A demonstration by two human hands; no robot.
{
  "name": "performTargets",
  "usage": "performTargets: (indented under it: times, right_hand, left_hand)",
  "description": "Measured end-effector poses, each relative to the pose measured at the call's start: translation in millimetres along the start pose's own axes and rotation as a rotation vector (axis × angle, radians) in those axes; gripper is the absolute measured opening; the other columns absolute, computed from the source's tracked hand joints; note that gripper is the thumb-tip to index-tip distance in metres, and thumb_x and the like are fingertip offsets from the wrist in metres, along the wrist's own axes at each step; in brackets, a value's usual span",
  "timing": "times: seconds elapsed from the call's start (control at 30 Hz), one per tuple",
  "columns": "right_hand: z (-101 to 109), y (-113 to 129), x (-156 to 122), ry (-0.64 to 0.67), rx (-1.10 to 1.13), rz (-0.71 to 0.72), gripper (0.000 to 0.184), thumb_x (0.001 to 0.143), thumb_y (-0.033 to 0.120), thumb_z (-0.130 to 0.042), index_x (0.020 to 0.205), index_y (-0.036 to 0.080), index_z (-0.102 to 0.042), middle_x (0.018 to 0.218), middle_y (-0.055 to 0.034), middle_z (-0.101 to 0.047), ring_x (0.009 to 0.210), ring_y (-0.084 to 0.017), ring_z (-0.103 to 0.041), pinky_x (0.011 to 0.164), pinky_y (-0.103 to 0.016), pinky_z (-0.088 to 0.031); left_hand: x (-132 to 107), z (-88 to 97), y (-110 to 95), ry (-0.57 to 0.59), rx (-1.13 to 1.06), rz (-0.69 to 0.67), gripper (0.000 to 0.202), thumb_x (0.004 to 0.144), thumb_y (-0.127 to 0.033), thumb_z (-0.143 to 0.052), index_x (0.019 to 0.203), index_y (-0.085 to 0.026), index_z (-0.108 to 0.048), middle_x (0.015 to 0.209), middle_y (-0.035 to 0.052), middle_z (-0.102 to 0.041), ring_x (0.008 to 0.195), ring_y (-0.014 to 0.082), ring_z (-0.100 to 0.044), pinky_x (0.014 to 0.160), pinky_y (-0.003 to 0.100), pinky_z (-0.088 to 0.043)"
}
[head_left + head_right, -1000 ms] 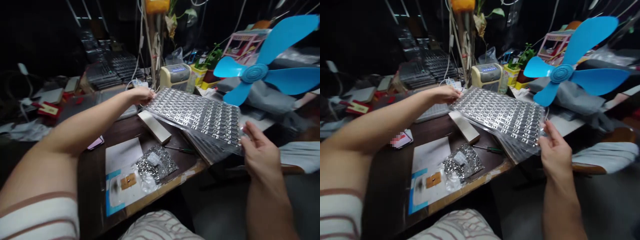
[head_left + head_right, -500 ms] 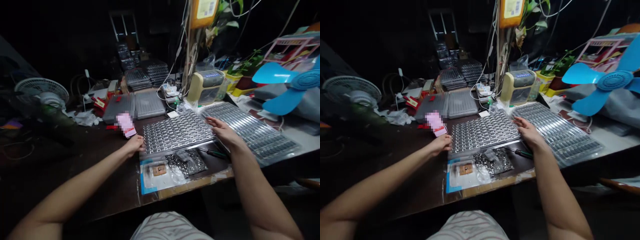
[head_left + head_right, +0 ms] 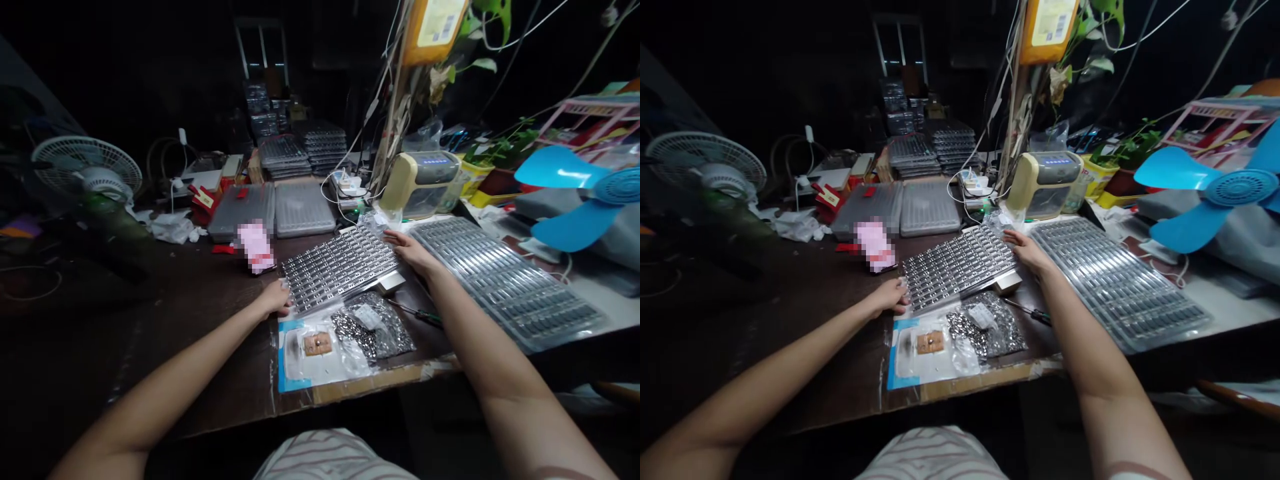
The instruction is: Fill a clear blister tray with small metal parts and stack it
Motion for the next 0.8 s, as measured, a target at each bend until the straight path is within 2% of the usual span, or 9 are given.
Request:
performTargets:
  times: [0.2,0.33,0.43,0.63,0.8]
  right_hand:
    - [0,-8,13,0.036,0.006,0.038,0.06,0.058,0.003,-0.049,0.117,0.016,-0.055,0.114,-0.0063,-0.066,0.102,-0.017,-0.06,0.082,-0.03,-0.048]
    - [0,-14,13,0.043,0.002,0.038,0.06,0.059,0.003,-0.048,0.116,0.017,-0.055,0.116,-0.0066,-0.065,0.108,-0.018,-0.058,0.091,-0.034,-0.047]
    - [0,-17,12,0.052,-0.003,0.034,0.06,0.06,0.003,-0.048,0.116,0.019,-0.055,0.118,-0.0057,-0.064,0.111,-0.019,-0.057,0.094,-0.036,-0.046]
    - [-1,-19,13,0.065,-0.03,0.039,0.06,0.059,0.001,-0.047,0.116,0.019,-0.055,0.116,-0.0057,-0.065,0.112,-0.021,-0.057,0.1,-0.041,-0.042]
    - [-2,-26,11,0.001,-0.049,0.073,0.056,0.062,0.001,-0.048,0.114,0.019,-0.055,0.118,-0.0057,-0.063,0.119,-0.02,-0.052,0.106,-0.042,-0.036]
  left_hand:
    - [-2,-4.2,-5,0.058,0.103,-0.001,0.018,0.082,-0.016,-0.053,0.099,-0.015,-0.058,0.06,0.0025,-0.061,0.057,0.0175,-0.064,0.053,0.025,-0.053]
    - [-5,-4.6,1,0.076,0.17,-0.016,0.025,0.083,-0.018,-0.052,0.107,-0.014,-0.057,0.053,0.001,-0.058,0.053,0.018,-0.063,0.05,0.025,-0.051]
    - [-8,-6.5,7,0.081,0.184,-0.045,0.026,0.084,-0.016,-0.049,0.109,-0.013,-0.056,0.055,0.0007,-0.057,0.052,0.0162,-0.062,0.05,0.023,-0.051]
    - [-15,-14.2,12,0.066,0.1,-0.136,0.018,0.084,-0.014,-0.051,0.101,-0.013,-0.056,0.078,0.0032,-0.059,0.061,0.0111,-0.063,0.055,0.02,-0.054]
    - [-23,-20.2,18,0.08,0.061,-0.191,0.005,0.084,-0.013,-0.049,0.088,-0.014,-0.052,0.071,0.0,-0.055,0.062,0.0111,-0.064,0.057,0.02,-0.054]
Point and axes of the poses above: each hand's wrist, its own x-axis towards the middle knuckle, its own z-axis out of the back of the hand, y = z × x, the point moved 7 cm from there along x, towards the middle knuckle
